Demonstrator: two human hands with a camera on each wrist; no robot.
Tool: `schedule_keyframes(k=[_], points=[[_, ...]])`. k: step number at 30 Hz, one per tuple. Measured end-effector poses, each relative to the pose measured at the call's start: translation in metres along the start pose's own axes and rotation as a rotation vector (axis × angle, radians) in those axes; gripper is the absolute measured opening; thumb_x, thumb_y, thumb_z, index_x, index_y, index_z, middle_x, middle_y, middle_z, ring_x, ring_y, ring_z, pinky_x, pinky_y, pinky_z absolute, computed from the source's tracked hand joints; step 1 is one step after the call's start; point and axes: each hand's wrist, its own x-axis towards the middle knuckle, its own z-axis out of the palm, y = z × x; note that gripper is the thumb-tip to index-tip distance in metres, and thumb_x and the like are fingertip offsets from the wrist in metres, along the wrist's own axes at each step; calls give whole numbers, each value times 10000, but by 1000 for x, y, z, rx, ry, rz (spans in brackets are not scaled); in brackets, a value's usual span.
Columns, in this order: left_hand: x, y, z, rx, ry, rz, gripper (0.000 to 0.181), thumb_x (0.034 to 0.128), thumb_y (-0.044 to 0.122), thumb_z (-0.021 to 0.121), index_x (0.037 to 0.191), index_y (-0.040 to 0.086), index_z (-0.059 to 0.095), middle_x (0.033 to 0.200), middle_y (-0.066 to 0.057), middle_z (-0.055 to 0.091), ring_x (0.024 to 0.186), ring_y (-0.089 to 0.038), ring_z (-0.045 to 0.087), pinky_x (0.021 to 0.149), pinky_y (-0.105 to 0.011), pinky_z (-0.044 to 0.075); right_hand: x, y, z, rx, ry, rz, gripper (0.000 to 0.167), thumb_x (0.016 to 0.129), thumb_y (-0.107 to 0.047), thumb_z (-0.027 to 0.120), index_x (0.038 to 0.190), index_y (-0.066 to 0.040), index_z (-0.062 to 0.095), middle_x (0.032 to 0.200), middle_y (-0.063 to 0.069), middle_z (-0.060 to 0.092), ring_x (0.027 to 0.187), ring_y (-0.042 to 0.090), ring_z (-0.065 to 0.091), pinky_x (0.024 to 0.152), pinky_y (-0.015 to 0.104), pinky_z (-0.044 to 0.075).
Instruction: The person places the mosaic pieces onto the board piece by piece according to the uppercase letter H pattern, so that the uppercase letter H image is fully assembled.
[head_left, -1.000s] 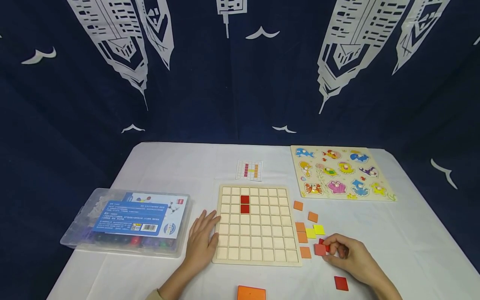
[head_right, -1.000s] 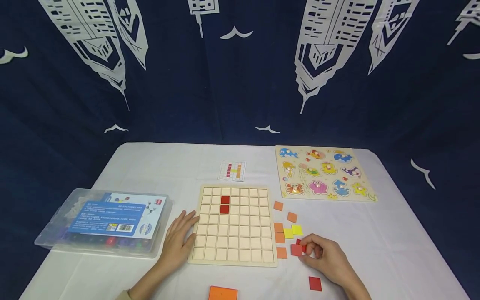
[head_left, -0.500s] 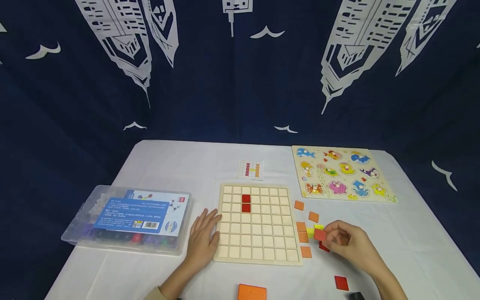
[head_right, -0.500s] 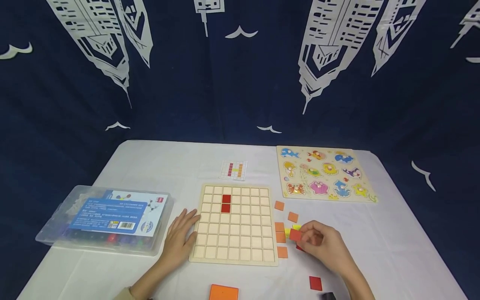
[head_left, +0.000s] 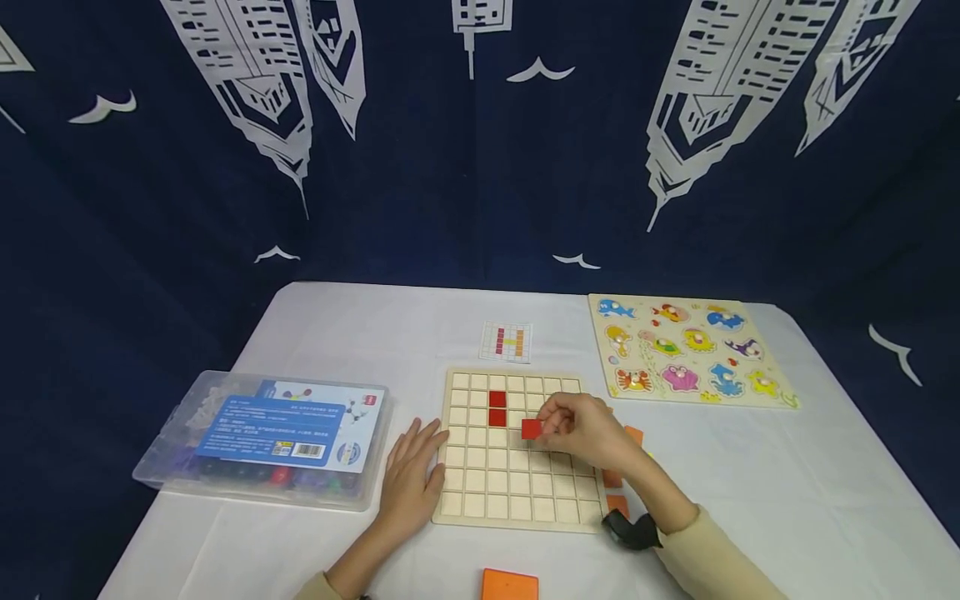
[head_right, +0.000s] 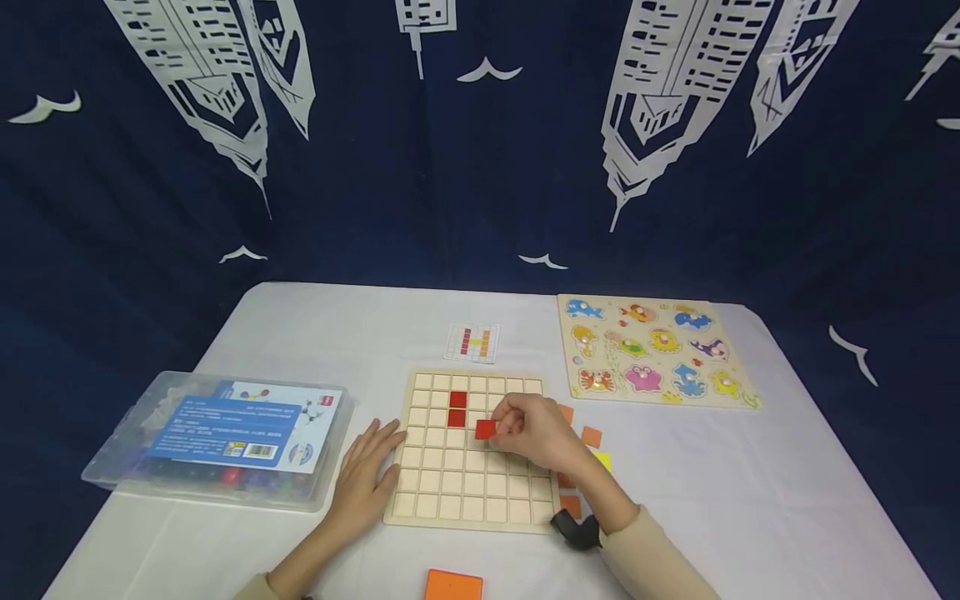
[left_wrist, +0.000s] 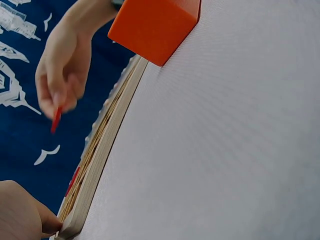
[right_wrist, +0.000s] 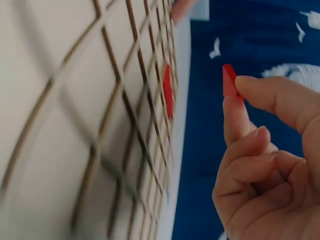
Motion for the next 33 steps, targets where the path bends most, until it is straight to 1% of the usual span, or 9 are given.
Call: schedule_keyframes(k=[2,4,8,15,21,24,27,30,33], points=[[0,0,0,-1,3,1,428,879,18,599,1306,3,573,1470,-159,482,1449,-396,286,1182,-552,151,11,-2,11,13,-28,1,198,766,-84,811,883,-67,652,700,-28,619,590,71,537,550,182,454],[0,0,0,0,6,4,426,879,21,599,1304,2,574,1468,-159,485,1447,-396,289,1181,-549,153,19,-3,20,16,-48,3,189,765,-76,810,870,-61,654,690,-34,619,594,72,550,569,182,463],[-1,1,0,-2,6,1,424,880,22,597,1303,-2,574,1465,-161,487,1446,-397,291,1181,-545,151,29,-4,31,-1,-63,12,185,752,-41,804,854,-35,650,670,-34,618,601,73,557,592,184,466],[-1,2,-1,-6,7,-2,423,882,19,596,1304,-5,573,1466,-161,485,1448,-396,286,1181,-547,149,36,-4,40,-34,-98,5,187,739,-14,799,834,-28,638,648,-36,599,605,75,545,591,186,459],[-1,2,-1,-9,-4,-5,422,887,22,592,1308,-9,569,1472,-164,478,1452,-396,279,1183,-552,146,36,-6,43,-74,-90,7,200,733,-31,809,849,-40,646,643,-56,586,607,70,528,616,201,452],[-1,2,-1,-11,-13,-8,423,890,23,590,1311,-12,564,1475,-166,473,1456,-397,271,1185,-555,138,32,-7,40,-82,-80,17,208,741,-63,818,865,-49,652,644,-63,590,596,67,528,623,206,450],[-1,2,0,-10,-13,-6,423,890,23,591,1311,-12,565,1475,-164,473,1456,-395,271,1184,-553,139,24,-9,30,-84,-67,2,198,759,-86,812,884,-54,662,659,-64,596,588,66,526,602,202,448],[-1,1,0,-5,-9,-4,422,891,26,595,1311,-6,568,1475,-160,475,1455,-391,275,1183,-550,145,12,-10,13,-98,-36,-33,190,780,-103,799,914,-59,672,687,-68,592,589,61,503,562,200,433],[-1,0,0,1,-8,-5,423,892,32,597,1312,-2,568,1478,-154,474,1455,-387,278,1183,-550,148,-5,-8,-7,-107,15,-53,208,788,-103,791,957,-59,679,716,-70,578,611,56,482,543,200,422]])
